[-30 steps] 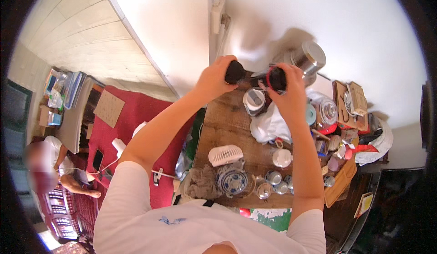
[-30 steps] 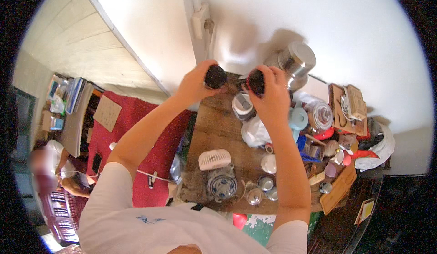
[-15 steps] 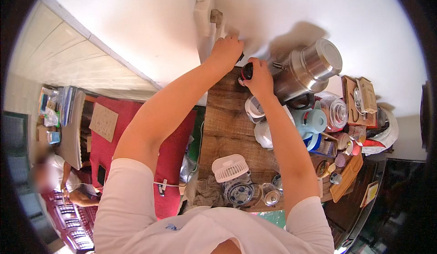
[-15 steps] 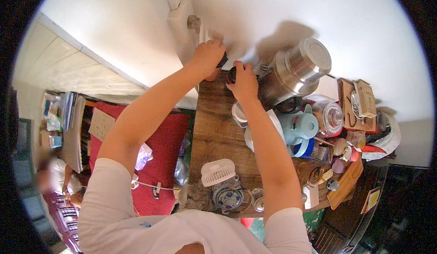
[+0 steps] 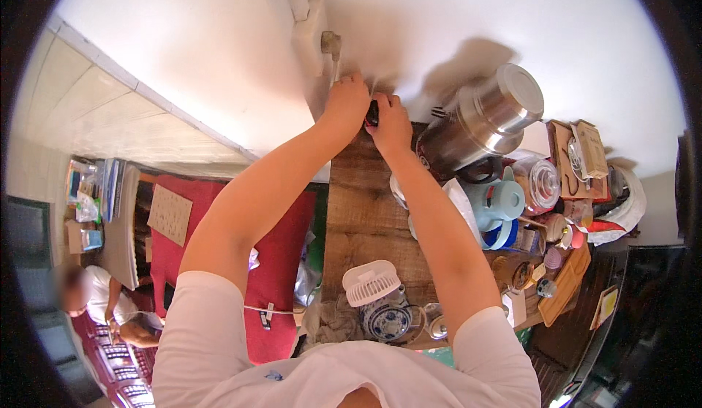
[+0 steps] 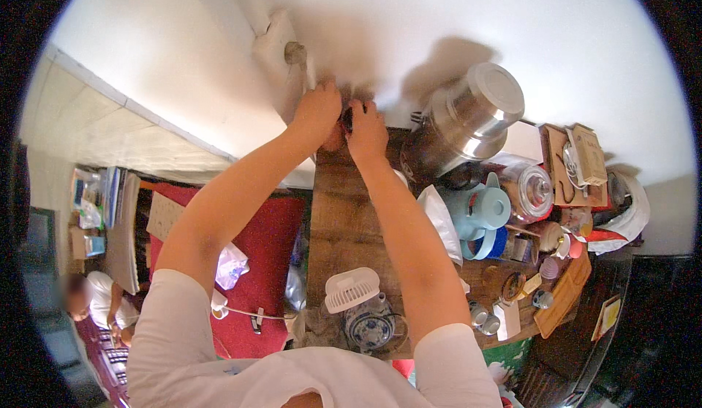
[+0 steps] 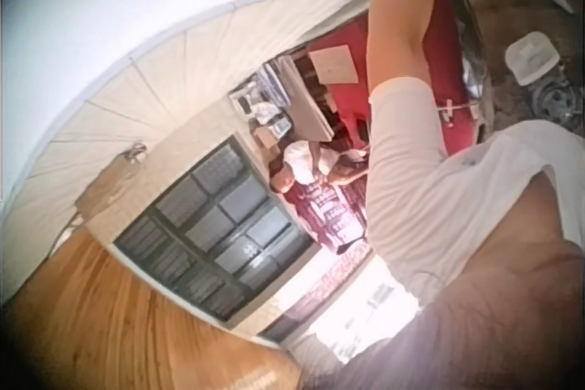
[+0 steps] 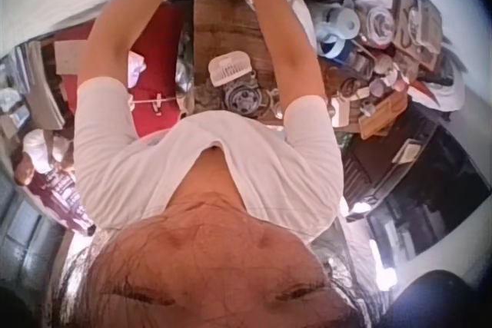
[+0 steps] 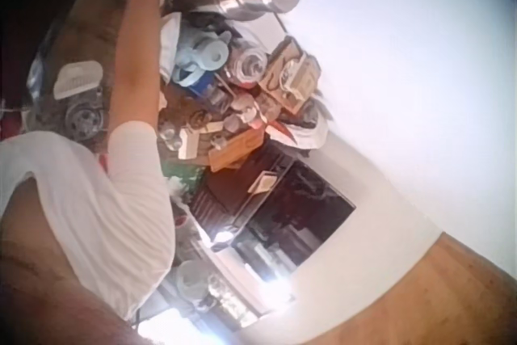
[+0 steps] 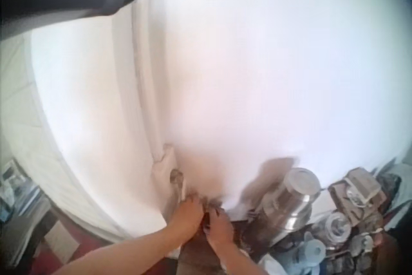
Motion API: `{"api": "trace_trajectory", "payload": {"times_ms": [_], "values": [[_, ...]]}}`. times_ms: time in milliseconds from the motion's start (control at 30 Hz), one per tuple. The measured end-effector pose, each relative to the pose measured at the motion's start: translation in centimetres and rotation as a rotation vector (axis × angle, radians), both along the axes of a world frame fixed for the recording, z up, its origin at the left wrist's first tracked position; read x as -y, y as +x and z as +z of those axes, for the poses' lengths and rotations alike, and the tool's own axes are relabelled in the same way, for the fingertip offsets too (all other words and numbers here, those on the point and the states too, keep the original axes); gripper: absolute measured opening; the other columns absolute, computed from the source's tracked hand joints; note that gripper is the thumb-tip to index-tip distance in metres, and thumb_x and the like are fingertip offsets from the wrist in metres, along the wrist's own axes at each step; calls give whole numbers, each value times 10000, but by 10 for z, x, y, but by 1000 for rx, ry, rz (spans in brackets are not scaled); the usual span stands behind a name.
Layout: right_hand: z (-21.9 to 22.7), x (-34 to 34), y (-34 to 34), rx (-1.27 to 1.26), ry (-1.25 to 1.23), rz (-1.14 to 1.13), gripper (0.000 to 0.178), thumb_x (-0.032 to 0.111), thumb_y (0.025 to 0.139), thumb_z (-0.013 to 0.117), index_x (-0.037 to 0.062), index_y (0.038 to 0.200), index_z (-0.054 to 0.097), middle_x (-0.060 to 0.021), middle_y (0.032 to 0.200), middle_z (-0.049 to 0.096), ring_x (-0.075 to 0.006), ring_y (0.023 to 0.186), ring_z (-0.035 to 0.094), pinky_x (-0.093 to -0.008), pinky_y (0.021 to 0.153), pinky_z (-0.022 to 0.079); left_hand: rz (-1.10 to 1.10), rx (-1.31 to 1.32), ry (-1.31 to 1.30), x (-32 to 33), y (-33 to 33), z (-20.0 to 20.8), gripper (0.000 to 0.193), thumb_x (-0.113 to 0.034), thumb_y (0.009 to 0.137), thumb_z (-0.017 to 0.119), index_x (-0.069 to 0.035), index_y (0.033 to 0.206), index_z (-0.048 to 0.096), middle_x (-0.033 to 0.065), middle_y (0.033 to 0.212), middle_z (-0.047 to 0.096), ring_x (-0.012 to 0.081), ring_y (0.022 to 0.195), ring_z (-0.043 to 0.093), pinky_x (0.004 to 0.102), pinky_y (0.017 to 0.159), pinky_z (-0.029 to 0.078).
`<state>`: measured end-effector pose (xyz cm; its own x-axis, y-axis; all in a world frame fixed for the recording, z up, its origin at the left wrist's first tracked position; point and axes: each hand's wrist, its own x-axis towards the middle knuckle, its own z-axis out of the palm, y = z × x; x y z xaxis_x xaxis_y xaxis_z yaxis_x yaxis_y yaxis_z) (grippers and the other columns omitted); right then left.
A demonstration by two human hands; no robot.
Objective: The person wipes a cluttered wooden table with a cloth, then rearranges various items including a thermos, cups, a cutting board, and a small fan. The person also wipes the table surface after moving items.
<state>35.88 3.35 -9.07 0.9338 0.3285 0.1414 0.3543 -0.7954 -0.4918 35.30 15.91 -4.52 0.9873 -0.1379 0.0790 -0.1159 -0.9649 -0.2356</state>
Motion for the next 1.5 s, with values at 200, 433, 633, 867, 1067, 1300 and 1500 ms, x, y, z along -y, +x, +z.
{"api": "trace_trajectory", "payload": {"times_ms": [200,433,633,867,1067,1300,1500], "values": [[-18,-6,7,99,79,-12,745,87,721,768,152,1380,428,-242,1413,362,-456,1239,429,-504,1014,419,-93,367,42,3,-7,-25,417,-72,849,554,53,1238,474,220,1168,591,376,1072,593,403,914,508],[39,25,-38,169,367,-20,725,119,729,713,70,1385,409,-299,1416,352,-465,1239,426,-518,1069,360,-16,53,-419,11,-8,-12,511,-169,736,714,-62,1218,583,207,1218,569,401,1050,608,475,880,522],[127,187,-158,513,548,-148,450,1,756,689,59,1185,566,-132,1154,558,-289,1125,543,-372,980,437,-58,95,-19,-16,-3,-29,404,-129,855,574,-93,1257,547,178,1269,513,379,1128,563,472,880,521],[-43,482,-295,220,-38,-961,312,62,848,578,26,1158,594,-173,1123,579,-379,986,592,-448,881,478,-118,156,0,3,0,-36,493,-82,872,537,-126,1359,476,188,1353,462,371,1225,497,457,952,486],[-86,498,-284,-290,149,-775,326,227,955,535,-21,1160,591,-252,1111,623,-393,1043,601,-434,896,470,-96,283,-133,32,-62,-1,683,-78,790,641,-175,1429,418,170,1386,449,379,1246,474,462,1014,438],[-115,549,-298,-281,324,-606,315,266,968,534,-7,1109,601,-230,1039,657,-377,1016,626,-430,818,491,-554,-67,-728,191,-208,18,729,-265,742,765,-122,1391,463,198,1463,385,392,1316,409,479,1111,333],[16,506,-291,-199,71,-515,286,246,1010,477,-1,1100,590,-107,939,671,-189,815,632,-319,734,502,-585,-153,-922,250,-261,-11,862,-323,622,862,-123,1357,458,157,1317,497,355,1121,559,426,921,467]]}}
